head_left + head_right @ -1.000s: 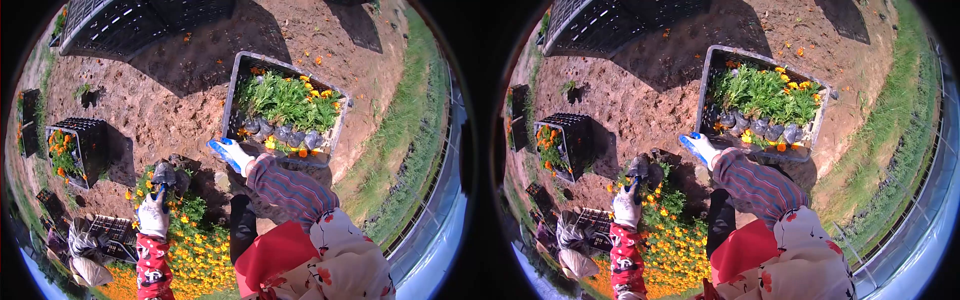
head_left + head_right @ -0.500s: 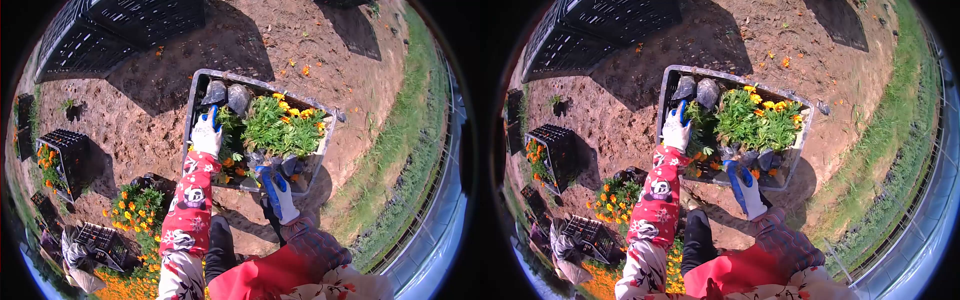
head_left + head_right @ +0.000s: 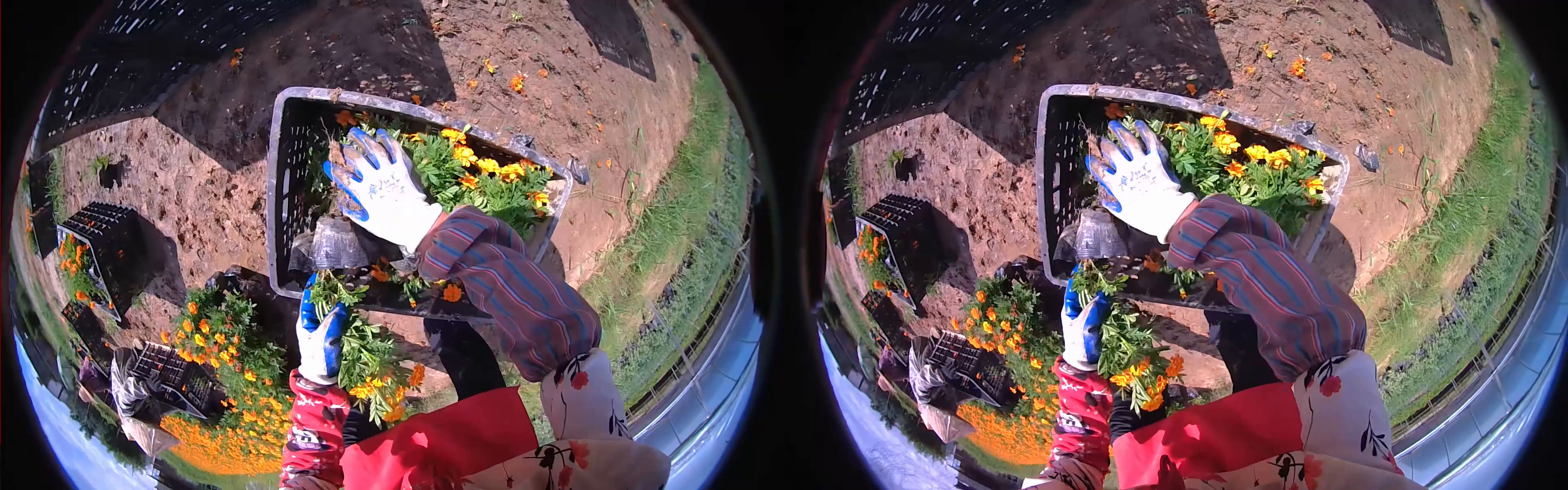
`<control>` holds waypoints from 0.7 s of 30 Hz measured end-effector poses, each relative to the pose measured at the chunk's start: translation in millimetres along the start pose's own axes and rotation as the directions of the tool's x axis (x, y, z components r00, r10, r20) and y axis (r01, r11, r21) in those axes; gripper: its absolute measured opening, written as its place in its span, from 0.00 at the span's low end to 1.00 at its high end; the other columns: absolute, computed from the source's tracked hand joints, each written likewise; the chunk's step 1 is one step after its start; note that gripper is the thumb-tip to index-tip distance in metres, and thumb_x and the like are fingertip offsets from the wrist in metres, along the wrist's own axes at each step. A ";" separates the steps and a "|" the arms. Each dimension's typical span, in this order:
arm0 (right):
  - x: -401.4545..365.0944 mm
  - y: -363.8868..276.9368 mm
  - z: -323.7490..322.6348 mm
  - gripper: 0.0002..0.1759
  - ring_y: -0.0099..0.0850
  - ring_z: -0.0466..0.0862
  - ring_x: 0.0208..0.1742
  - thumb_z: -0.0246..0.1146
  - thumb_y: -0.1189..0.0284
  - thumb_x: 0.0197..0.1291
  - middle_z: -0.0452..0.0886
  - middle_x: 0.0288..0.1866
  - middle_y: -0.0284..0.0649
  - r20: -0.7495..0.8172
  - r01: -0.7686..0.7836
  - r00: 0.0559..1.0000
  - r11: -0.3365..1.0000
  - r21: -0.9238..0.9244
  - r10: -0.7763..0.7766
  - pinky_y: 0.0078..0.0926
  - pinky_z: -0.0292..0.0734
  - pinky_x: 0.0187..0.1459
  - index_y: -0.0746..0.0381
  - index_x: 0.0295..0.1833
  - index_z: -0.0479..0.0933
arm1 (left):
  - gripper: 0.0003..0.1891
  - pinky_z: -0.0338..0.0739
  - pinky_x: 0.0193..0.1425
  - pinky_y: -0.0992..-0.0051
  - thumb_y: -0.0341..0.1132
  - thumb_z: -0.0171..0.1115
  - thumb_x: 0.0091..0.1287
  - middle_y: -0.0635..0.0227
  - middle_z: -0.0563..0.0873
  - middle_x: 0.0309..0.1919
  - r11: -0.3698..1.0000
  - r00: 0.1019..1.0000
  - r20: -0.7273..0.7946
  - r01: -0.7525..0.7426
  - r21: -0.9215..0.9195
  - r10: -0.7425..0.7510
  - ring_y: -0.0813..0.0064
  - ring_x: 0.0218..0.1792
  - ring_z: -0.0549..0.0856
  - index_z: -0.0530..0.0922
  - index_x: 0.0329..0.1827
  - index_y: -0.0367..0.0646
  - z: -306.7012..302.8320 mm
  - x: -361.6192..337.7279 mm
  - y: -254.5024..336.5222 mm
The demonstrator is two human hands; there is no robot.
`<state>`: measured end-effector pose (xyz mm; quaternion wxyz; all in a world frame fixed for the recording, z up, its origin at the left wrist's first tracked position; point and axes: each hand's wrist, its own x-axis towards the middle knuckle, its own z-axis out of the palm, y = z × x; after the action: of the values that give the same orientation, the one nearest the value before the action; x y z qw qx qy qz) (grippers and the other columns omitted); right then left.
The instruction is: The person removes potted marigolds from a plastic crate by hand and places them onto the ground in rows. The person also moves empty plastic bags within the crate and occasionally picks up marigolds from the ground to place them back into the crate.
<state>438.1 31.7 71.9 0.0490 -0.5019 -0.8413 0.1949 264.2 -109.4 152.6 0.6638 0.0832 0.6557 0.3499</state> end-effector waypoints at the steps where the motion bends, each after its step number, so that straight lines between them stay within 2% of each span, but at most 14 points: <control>1: 2.0 9.7 12.0 0.29 0.44 0.55 0.72 0.52 0.51 0.60 0.64 0.69 0.43 0.112 0.031 0.994 0.993 -0.116 -0.018 0.59 0.43 0.68 0.49 0.65 0.68 | 0.29 0.75 0.46 0.82 0.17 0.55 0.62 0.68 0.78 0.53 1.000 1.000 -0.008 0.006 -0.009 -0.006 0.82 0.45 0.79 0.64 0.68 0.42 -4.2 -7.6 -12.6; 2: 2.1 24.0 21.3 0.29 0.44 0.56 0.73 0.53 0.52 0.60 0.62 0.70 0.44 0.300 0.032 0.954 0.987 -0.157 0.017 0.59 0.44 0.69 0.47 0.67 0.66 | 0.30 0.75 0.49 0.81 0.17 0.54 0.62 0.68 0.78 0.54 0.998 0.999 -0.026 0.017 -0.059 -0.019 0.80 0.48 0.79 0.64 0.68 0.42 -4.8 -12.4 -24.8; 5: -10.5 45.6 39.8 0.32 0.46 0.56 0.72 0.54 0.54 0.60 0.61 0.70 0.45 0.305 0.113 0.951 0.971 -0.209 -0.045 0.58 0.45 0.68 0.48 0.69 0.60 | 0.30 0.74 0.54 0.79 0.18 0.56 0.61 0.67 0.77 0.55 0.997 0.998 -0.027 0.059 -0.051 -0.060 0.80 0.50 0.78 0.63 0.69 0.40 -8.3 -15.9 -43.2; 8: -9.1 36.2 21.2 0.30 0.47 0.62 0.68 0.58 0.60 0.58 0.64 0.66 0.46 0.123 0.061 0.990 0.998 0.011 -0.062 0.52 0.52 0.67 0.50 0.67 0.64 | 0.30 0.70 0.58 0.78 0.19 0.56 0.61 0.65 0.75 0.58 0.997 0.999 0.051 0.014 0.078 -0.018 0.78 0.54 0.76 0.62 0.69 0.38 -0.7 -12.5 -20.6; 9: -6.2 34.1 5.6 0.28 0.45 0.64 0.67 0.59 0.62 0.56 0.66 0.65 0.47 -0.056 0.077 0.996 0.981 0.176 -0.068 0.51 0.53 0.66 0.50 0.64 0.67 | 0.31 0.69 0.60 0.78 0.19 0.56 0.61 0.64 0.74 0.59 0.998 0.997 0.078 0.002 0.060 -0.007 0.77 0.56 0.75 0.62 0.69 0.38 3.3 -11.1 -7.0; 12: 13.2 46.2 -51.2 0.33 0.45 0.64 0.65 0.63 0.56 0.52 0.66 0.63 0.49 -0.304 0.071 0.950 0.997 -0.006 -0.069 0.48 0.55 0.65 0.51 0.64 0.67 | 0.32 0.68 0.62 0.74 0.17 0.57 0.59 0.61 0.72 0.62 0.971 0.973 0.175 -0.176 0.161 0.148 0.74 0.59 0.74 0.61 0.69 0.37 3.6 7.5 17.8; 14: 32.6 69.3 -66.0 0.37 0.46 0.65 0.65 0.64 0.51 0.50 0.67 0.62 0.51 -0.264 -0.021 0.964 1.000 0.009 0.022 0.48 0.55 0.65 0.52 0.65 0.67 | 0.28 0.70 0.62 0.72 0.21 0.62 0.58 0.57 0.74 0.59 0.909 0.924 0.204 -0.363 0.204 0.323 0.69 0.58 0.76 0.67 0.64 0.35 12.7 38.4 27.6; 15: 41.8 90.8 -50.0 0.40 0.47 0.65 0.66 0.62 0.44 0.50 0.68 0.63 0.52 -0.145 -0.078 0.986 0.996 0.043 0.084 0.47 0.56 0.65 0.53 0.66 0.65 | 0.28 0.71 0.60 0.70 0.24 0.65 0.57 0.54 0.75 0.56 0.657 0.848 0.284 -0.528 0.538 0.448 0.62 0.56 0.77 0.68 0.63 0.37 12.1 64.9 34.8; 16: 45.8 106.3 -32.5 0.36 0.49 0.72 0.59 0.59 0.43 0.54 0.73 0.58 0.52 -0.080 -0.139 0.988 0.990 -0.039 0.135 0.43 0.66 0.59 0.54 0.62 0.69 | 0.29 0.73 0.56 0.65 0.31 0.67 0.57 0.50 0.74 0.55 0.425 0.753 0.336 -0.616 0.664 0.566 0.55 0.55 0.76 0.69 0.62 0.38 11.5 98.7 28.1; 17: 58.8 111.7 -35.4 0.34 0.48 0.75 0.54 0.58 0.42 0.54 0.77 0.52 0.51 0.265 -0.281 0.927 0.960 0.016 0.267 0.41 0.69 0.55 0.56 0.57 0.73 | 0.33 0.73 0.54 0.60 0.42 0.67 0.58 0.49 0.72 0.56 0.016 0.657 0.440 -0.567 0.824 0.612 0.50 0.55 0.74 0.66 0.65 0.43 18.7 127.6 32.4; 18: 68.4 112.9 -37.8 0.34 0.47 0.78 0.49 0.57 0.41 0.54 0.80 0.46 0.50 0.582 -0.428 0.738 0.904 0.015 0.340 0.40 0.73 0.51 0.59 0.52 0.76 | 0.36 0.73 0.52 0.58 0.49 0.64 0.58 0.48 0.69 0.59 -0.295 0.655 0.493 -0.396 0.870 0.573 0.49 0.52 0.75 0.62 0.68 0.47 26.5 156.3 30.7; 19: 68.4 113.0 -33.6 0.34 0.47 0.78 0.49 0.57 0.41 0.54 0.80 0.46 0.50 0.588 -0.428 0.733 0.904 0.009 0.341 0.40 0.73 0.51 0.59 0.52 0.76 | 0.39 0.71 0.54 0.56 0.49 0.64 0.58 0.48 0.66 0.62 -0.274 0.850 0.370 -0.280 0.920 0.375 0.50 0.53 0.74 0.57 0.71 0.50 38.2 167.5 35.2; 20: 63.3 111.6 -29.6 0.34 0.45 0.79 0.48 0.58 0.40 0.53 0.81 0.45 0.48 0.480 -0.420 0.797 0.908 0.004 0.366 0.38 0.74 0.50 0.59 0.50 0.77 | 0.39 0.70 0.54 0.54 0.49 0.64 0.58 0.48 0.65 0.62 -0.266 0.915 0.294 -0.221 0.938 0.277 0.50 0.54 0.73 0.56 0.71 0.51 54.2 166.1 42.7; 21: 59.3 111.8 -28.4 0.34 0.42 0.81 0.48 0.59 0.40 0.51 0.81 0.45 0.46 0.361 -0.407 0.851 0.913 -0.007 0.382 0.37 0.75 0.50 0.59 0.49 0.78 | 0.40 0.70 0.54 0.52 0.50 0.63 0.58 0.48 0.65 0.62 -0.254 0.866 0.293 -0.201 0.946 0.406 0.50 0.55 0.72 0.55 0.72 0.51 60.8 163.5 35.7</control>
<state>509.2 137.9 49.1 -0.1270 -0.6184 -0.7077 0.3171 290.8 32.1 47.7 0.2080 0.6893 0.6854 -0.1087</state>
